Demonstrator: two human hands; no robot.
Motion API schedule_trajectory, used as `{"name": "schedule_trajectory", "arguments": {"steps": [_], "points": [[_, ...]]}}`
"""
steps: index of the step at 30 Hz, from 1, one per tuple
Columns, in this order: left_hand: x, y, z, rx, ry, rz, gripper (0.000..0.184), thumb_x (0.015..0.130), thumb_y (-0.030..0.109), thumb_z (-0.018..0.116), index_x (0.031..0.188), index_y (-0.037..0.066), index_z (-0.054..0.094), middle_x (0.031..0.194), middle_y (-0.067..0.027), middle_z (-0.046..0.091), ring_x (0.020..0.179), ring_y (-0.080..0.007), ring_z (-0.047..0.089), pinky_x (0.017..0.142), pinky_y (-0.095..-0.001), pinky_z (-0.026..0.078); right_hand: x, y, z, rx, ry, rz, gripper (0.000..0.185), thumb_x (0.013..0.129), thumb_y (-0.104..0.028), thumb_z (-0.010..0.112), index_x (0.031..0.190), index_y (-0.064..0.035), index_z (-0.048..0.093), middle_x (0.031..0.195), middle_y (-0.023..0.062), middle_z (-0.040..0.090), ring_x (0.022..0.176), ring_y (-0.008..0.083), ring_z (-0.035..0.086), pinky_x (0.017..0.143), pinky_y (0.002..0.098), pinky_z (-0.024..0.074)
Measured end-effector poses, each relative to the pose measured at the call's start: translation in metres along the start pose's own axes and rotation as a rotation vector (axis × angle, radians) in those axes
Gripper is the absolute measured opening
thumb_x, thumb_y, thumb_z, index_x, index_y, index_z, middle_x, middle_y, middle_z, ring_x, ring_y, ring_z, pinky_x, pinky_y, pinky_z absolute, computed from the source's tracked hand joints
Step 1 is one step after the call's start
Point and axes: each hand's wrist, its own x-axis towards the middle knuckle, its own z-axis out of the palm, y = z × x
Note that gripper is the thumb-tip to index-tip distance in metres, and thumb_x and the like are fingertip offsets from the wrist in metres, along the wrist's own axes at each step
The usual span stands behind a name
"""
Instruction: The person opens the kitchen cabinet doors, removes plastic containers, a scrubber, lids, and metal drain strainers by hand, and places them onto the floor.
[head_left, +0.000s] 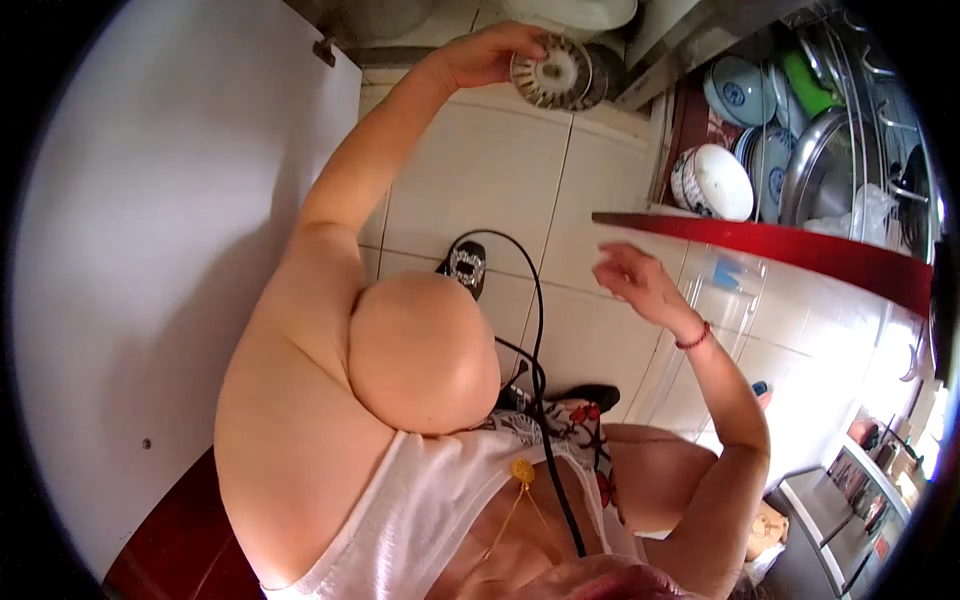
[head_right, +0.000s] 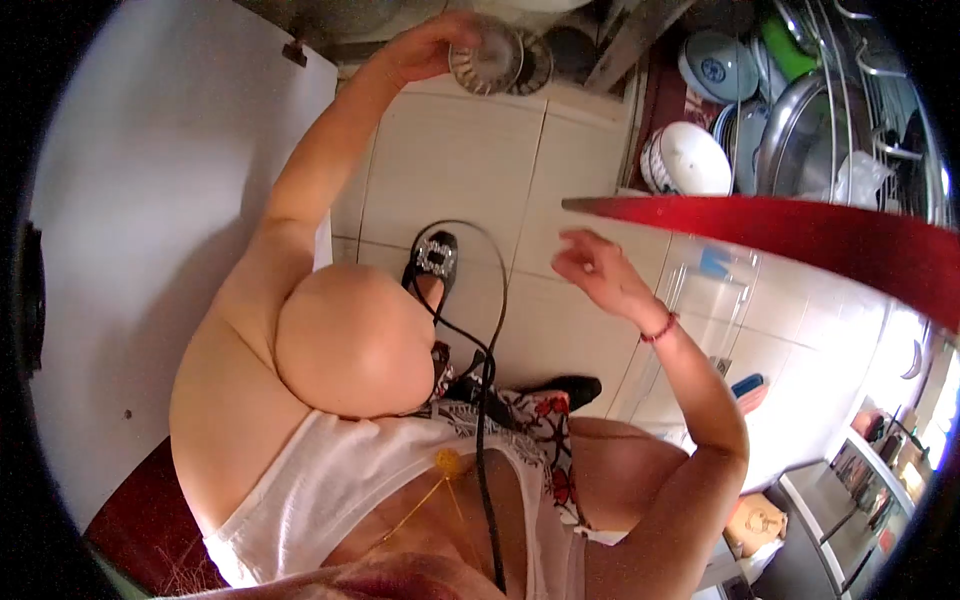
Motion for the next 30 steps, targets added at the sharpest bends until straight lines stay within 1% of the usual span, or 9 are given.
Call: {"name": "schedule_trajectory", "arguments": {"steps": [3,4,7,16,21,23,24,28,30], "points": [[-0.015,-0.027,0.018,0.372,-0.222,-0.325,0.031,0.072,0.016,0.058,0.100,0.002,0.054,0.089,-0.0038,0.057,0.079,-0.0101,0.054,0.063,-0.0255,0.048,0.017,-0.007,0.025,0.296,0.074,0.028,0.069,0.078,-0.027,0.064,0.129,0.0010,0.028,0.116,0.0161,0.050,0.099,0.0202,0.053,0.079,0.0316,0.0453],[-0.011,-0.051,0.014,0.373,-0.376,-0.531,0.045,0.069,0.016,0.062,0.112,0.006,0.051,0.097,-0.0015,0.054,0.090,-0.0111,0.049,0.079,-0.0278,0.042,0.021,-0.009,0.031,0.293,0.068,0.027,0.069,0.078,-0.027,0.064,0.129,0.0010,0.028,0.116,0.0161,0.050,0.099,0.0202,0.053,0.079,0.0316,0.0453],[-0.019,-0.108,0.058,0.453,-0.613,-0.579,0.031,0.072,0.015,0.060,0.095,-0.003,0.053,0.090,-0.0109,0.056,0.082,-0.0199,0.057,0.063,-0.0318,0.053,0.031,-0.006,0.048,0.590,0.124,0.121,0.082,0.072,-0.032,0.070,0.133,-0.0014,0.023,0.124,0.0169,0.042,0.110,0.0219,0.044,0.086,0.0337,0.0413],[-0.014,-0.137,0.103,0.124,-0.612,-0.824,0.049,0.082,0.040,0.054,0.105,-0.004,0.053,0.102,-0.0162,0.057,0.093,-0.0244,0.056,0.068,-0.0358,0.053,0.014,0.012,0.012,0.201,-0.073,0.097,0.056,0.073,-0.018,0.063,0.122,-0.0006,0.043,0.109,0.0083,0.055,0.097,0.0148,0.051,0.084,0.0275,0.0404],[0.029,-0.143,0.050,0.955,-0.276,-0.505,0.051,0.077,0.045,0.058,0.093,-0.004,0.059,0.094,-0.0165,0.060,0.081,-0.0256,0.058,0.066,-0.0386,0.049,-0.043,0.111,-0.070,0.020,-0.296,0.469,0.025,0.073,-0.017,0.060,0.095,-0.0056,0.064,0.100,0.0078,0.059,0.102,0.0191,0.047,0.090,0.0270,0.0363],[0.040,-0.122,0.039,1.254,0.042,-0.337,0.030,0.078,0.027,0.058,0.085,-0.002,0.057,0.085,-0.0175,0.060,0.077,-0.0292,0.058,0.069,-0.0384,0.044,-0.096,0.221,-0.112,-0.210,-0.128,0.200,0.022,0.075,-0.016,0.059,0.092,-0.0031,0.063,0.091,0.0095,0.061,0.092,0.0165,0.053,0.083,0.0274,0.0417],[0.046,-0.127,0.027,1.353,0.211,-0.076,0.028,0.080,0.023,0.056,0.092,-0.002,0.055,0.086,-0.0173,0.059,0.078,-0.0313,0.057,0.070,-0.0392,0.045,-0.109,0.194,-0.116,0.515,0.144,0.664,0.020,0.076,-0.015,0.057,0.089,-0.0008,0.062,0.082,0.0083,0.063,0.078,0.0168,0.059,0.074,0.0272,0.0467],[0.085,-0.127,0.006,1.681,0.411,0.438,0.038,0.078,0.021,0.058,0.108,0.000,0.048,0.111,-0.0177,0.047,0.095,-0.0325,0.050,0.079,-0.0402,0.043,-0.186,0.237,-0.170,0.680,0.651,0.578,0.021,0.079,-0.020,0.057,0.088,-0.0017,0.061,0.082,0.0067,0.062,0.076,0.0181,0.061,0.068,0.0301,0.0500],[0.102,-0.133,0.003,1.784,0.452,0.412,0.041,0.076,0.020,0.060,0.110,0.001,0.047,0.115,-0.0174,0.043,0.098,-0.0327,0.048,0.080,-0.0417,0.043,-0.212,0.255,-0.198,0.986,1.042,0.513,0.020,0.079,-0.019,0.058,0.093,-0.0065,0.058,0.082,0.0073,0.060,0.076,0.0245,0.061,0.071,0.0363,0.0527]]}}
